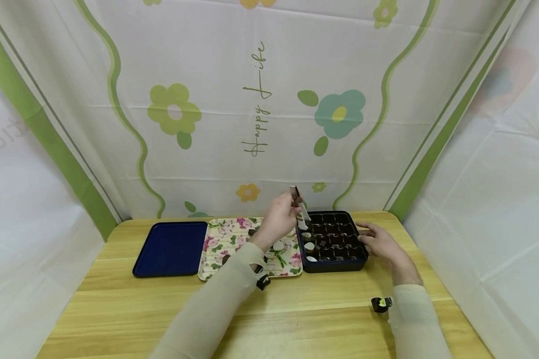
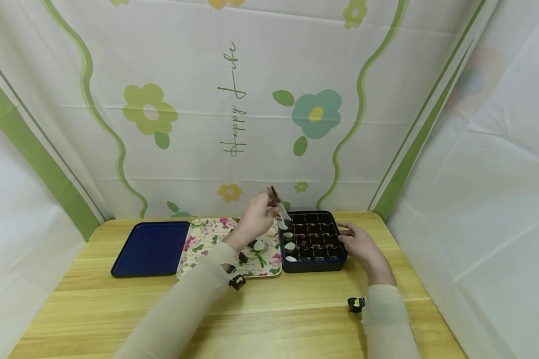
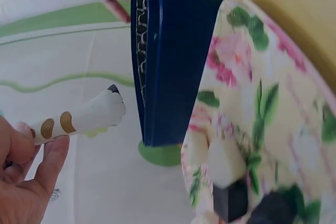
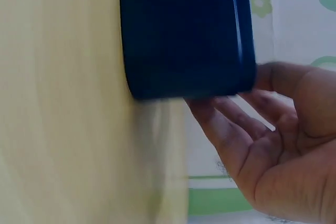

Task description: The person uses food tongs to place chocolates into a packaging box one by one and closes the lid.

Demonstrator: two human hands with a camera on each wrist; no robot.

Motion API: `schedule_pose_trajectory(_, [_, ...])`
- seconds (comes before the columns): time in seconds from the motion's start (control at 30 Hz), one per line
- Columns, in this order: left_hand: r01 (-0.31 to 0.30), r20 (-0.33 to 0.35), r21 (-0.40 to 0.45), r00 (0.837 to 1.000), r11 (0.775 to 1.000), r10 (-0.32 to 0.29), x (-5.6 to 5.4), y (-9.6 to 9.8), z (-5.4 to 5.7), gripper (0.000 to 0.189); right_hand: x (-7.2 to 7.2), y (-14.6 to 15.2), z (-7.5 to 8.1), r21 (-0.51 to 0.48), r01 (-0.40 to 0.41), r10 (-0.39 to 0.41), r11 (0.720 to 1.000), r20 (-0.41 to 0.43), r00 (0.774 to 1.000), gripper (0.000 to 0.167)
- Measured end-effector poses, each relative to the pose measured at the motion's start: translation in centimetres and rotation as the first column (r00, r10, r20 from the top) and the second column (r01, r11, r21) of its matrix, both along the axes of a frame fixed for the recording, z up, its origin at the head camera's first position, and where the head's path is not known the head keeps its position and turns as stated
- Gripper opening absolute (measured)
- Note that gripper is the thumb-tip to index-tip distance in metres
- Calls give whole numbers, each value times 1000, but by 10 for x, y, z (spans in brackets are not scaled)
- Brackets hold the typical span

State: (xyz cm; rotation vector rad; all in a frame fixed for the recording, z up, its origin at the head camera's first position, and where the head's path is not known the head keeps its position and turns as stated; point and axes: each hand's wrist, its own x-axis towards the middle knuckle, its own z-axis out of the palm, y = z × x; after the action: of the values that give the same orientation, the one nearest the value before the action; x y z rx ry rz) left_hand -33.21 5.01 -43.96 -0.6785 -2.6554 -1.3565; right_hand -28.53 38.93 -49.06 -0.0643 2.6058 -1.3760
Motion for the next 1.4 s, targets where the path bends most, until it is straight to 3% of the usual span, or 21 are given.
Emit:
schedule_pose_trajectory(0.1, [-2, 16, 10, 1000, 1000, 2, -2, 10, -4, 27, -1, 0, -3, -46, 19, -18, 999, 8, 1000, 59])
schedule_pose_trajectory(0.47, [25, 46, 28, 999, 999, -26, -2, 40, -14, 28, 0, -2, -4, 21, 36, -35, 999, -24, 999, 56])
schedule_pose_trajectory(0.8, [40, 35, -20, 999, 999, -40, -4, 47, -15, 18, 2, -3, -3, 12, 26, -25, 1000, -36, 999, 57])
schedule_pose_trajectory(1.07, [61, 42, 15, 997, 998, -62, -1, 27, -6, 22, 2, -3, -2, 38, 18, -16, 999, -50, 999, 56])
schedule_pose_trajectory(1.4, [36, 32, -30, 999, 999, -35, 6, -26, 1, 28, 0, -2, -5, 30, 24, -22, 999, -53, 998, 56])
